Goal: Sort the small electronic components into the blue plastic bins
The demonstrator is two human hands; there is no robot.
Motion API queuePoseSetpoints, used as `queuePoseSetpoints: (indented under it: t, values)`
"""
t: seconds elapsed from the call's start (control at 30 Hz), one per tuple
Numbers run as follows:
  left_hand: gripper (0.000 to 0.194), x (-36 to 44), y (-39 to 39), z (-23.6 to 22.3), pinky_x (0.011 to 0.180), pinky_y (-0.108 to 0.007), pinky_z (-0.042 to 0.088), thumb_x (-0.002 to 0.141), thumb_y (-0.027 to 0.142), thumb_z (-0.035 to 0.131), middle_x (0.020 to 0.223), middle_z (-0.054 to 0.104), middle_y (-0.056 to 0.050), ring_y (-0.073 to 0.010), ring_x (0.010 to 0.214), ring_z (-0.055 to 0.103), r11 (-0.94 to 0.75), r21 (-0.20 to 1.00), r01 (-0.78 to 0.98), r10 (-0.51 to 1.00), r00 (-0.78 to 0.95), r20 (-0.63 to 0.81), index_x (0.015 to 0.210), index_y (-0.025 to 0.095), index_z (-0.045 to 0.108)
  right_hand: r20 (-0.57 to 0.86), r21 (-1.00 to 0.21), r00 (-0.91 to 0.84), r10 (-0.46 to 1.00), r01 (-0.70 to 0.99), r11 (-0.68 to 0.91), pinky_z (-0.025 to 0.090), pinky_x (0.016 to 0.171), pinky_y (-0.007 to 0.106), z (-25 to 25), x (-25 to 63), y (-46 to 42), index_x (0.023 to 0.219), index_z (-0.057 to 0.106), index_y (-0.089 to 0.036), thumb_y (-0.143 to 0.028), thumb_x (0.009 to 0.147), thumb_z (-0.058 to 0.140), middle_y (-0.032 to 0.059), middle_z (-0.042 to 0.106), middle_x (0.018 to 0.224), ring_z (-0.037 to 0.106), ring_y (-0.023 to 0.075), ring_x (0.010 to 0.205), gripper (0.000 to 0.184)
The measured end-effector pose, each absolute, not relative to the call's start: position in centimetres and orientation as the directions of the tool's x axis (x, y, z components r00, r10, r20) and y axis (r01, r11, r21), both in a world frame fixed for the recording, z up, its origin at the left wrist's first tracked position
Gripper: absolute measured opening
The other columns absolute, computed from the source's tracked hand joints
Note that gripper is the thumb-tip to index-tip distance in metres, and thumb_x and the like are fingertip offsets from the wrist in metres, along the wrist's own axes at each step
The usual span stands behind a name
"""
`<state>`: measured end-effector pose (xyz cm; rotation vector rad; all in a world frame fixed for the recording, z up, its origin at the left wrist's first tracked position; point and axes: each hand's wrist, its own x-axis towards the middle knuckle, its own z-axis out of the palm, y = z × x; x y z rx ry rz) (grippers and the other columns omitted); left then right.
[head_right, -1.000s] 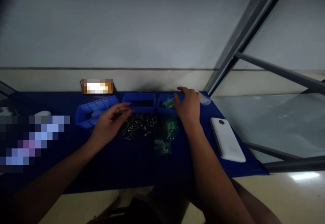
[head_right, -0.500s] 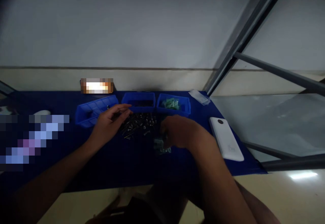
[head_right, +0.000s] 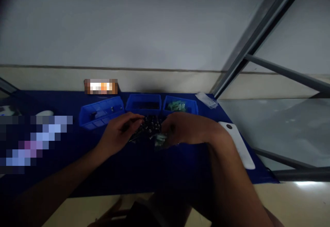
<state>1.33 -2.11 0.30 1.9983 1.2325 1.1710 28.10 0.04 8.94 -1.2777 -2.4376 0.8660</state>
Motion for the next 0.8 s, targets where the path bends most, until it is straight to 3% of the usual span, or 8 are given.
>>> queuePoseSetpoints:
  t: [0.03, 0.1, 0.2, 0.3, 0.4, 0.5, 0.63, 0.8]
  values:
    - [0.024, 1.5, -2.3, 0.5, 0.083, -0.033, 0.055, 0.102, 0.041, 0.063, 0.110, 0.078, -0.004, -0.0221, 0.094, 0.072, -0.468, 0.777, 0.421, 0.884, 0.247, 0.398, 0.117, 0.028, 0.077, -0.126, -0.616, -0.635, 0.762, 0.652, 0.441, 0.045, 0.055, 0.025, 9.2, 27.9, 0.5, 0.080, 0.081, -0.029, -0.035, 0.070, 0.091, -0.0039, 0.077, 0.081, 0.069, 0.0163, 0.069, 0.015]
    - [0.030, 1.6, -2.7, 0.8, 0.086, -0.034, 0.056, 0.102, 0.039, 0.063, 0.117, 0.076, -0.006, -0.0229, 0.099, 0.072, -0.475, 0.808, 0.348, 0.873, 0.305, 0.381, 0.127, 0.027, 0.072, -0.129, -0.629, -0.626, 0.769, 0.651, 0.424, 0.044, 0.055, 0.025, 9.6, 27.0, 1.7, 0.089, 0.081, -0.029, -0.037, 0.080, 0.082, -0.0037, 0.075, 0.081, 0.067, 0.0152, 0.068, 0.012]
    - [0.036, 1.4, -2.8, 0.7, 0.088, -0.035, 0.058, 0.099, 0.038, 0.068, 0.124, 0.073, -0.007, -0.0247, 0.103, 0.072, -0.461, 0.837, 0.295, 0.882, 0.256, 0.396, 0.133, 0.027, 0.069, -0.102, -0.657, -0.615, 0.782, 0.631, 0.412, 0.040, 0.052, 0.024, 9.5, 25.4, 3.3, 0.087, 0.077, -0.027, -0.033, 0.081, 0.079, -0.0043, 0.072, 0.073, 0.062, 0.0136, 0.063, 0.008]
    - [0.021, 1.1, -2.5, 0.3, 0.083, -0.034, 0.058, 0.102, 0.037, 0.065, 0.109, 0.076, -0.006, -0.0230, 0.094, 0.072, -0.429, 0.861, 0.274, 0.903, 0.146, 0.403, 0.117, 0.026, 0.075, -0.118, -0.729, -0.666, 0.737, 0.562, 0.390, 0.040, 0.052, 0.025, 8.9, 24.1, 4.2, 0.086, 0.075, -0.025, -0.034, 0.080, 0.081, -0.0037, 0.070, 0.070, 0.061, 0.0140, 0.063, 0.013]
    - [0.020, 0.9, -1.9, 0.6, 0.075, -0.029, 0.055, 0.101, 0.037, 0.066, 0.101, 0.075, -0.005, -0.0194, 0.086, 0.071, -0.412, 0.883, 0.226, 0.911, 0.075, 0.406, 0.114, 0.024, 0.075, -0.106, -0.866, -0.694, 0.712, 0.416, 0.276, 0.047, 0.061, 0.026, 8.1, 23.4, 4.6, 0.096, 0.075, -0.024, -0.038, 0.080, 0.085, -0.0015, 0.074, 0.080, 0.066, 0.0162, 0.071, 0.024]
    - [0.020, 1.0, -1.2, 1.7, 0.071, -0.025, 0.053, 0.100, 0.036, 0.067, 0.101, 0.073, -0.004, -0.0156, 0.080, 0.068, -0.383, 0.909, 0.162, 0.922, 0.013, 0.386, 0.114, 0.023, 0.072, -0.013, -0.956, -0.632, 0.775, 0.235, 0.177, 0.051, 0.069, 0.029, 7.4, 23.1, 5.0, 0.100, 0.075, -0.023, -0.039, 0.080, 0.087, -0.0002, 0.074, 0.087, 0.066, 0.0167, 0.076, 0.028]
    - [0.015, 0.9, -0.2, 2.8, 0.067, -0.023, 0.050, 0.099, 0.033, 0.070, 0.093, 0.069, 0.000, -0.0128, 0.074, 0.064, -0.372, 0.920, 0.120, 0.927, 0.006, 0.374, 0.106, 0.022, 0.064, 0.138, -0.977, -0.470, 0.872, 0.081, 0.198, 0.053, 0.073, 0.031, 6.5, 22.4, 5.8, 0.099, 0.077, -0.023, -0.039, 0.083, 0.085, 0.0011, 0.074, 0.091, 0.064, 0.0160, 0.078, 0.024]
    - [0.010, 0.4, 0.6, 2.2, 0.081, -0.028, 0.056, 0.102, 0.026, 0.063, 0.106, 0.071, -0.004, -0.0170, 0.091, 0.070, -0.484, 0.842, 0.239, 0.875, 0.106, 0.473, 0.106, 0.022, 0.072, 0.214, -0.976, -0.410, 0.887, -0.045, 0.214, 0.055, 0.076, 0.032, 5.8, 20.8, 6.2, 0.100, 0.078, -0.025, -0.039, 0.081, 0.087, 0.0016, 0.075, 0.098, 0.066, 0.0162, 0.083, 0.025]
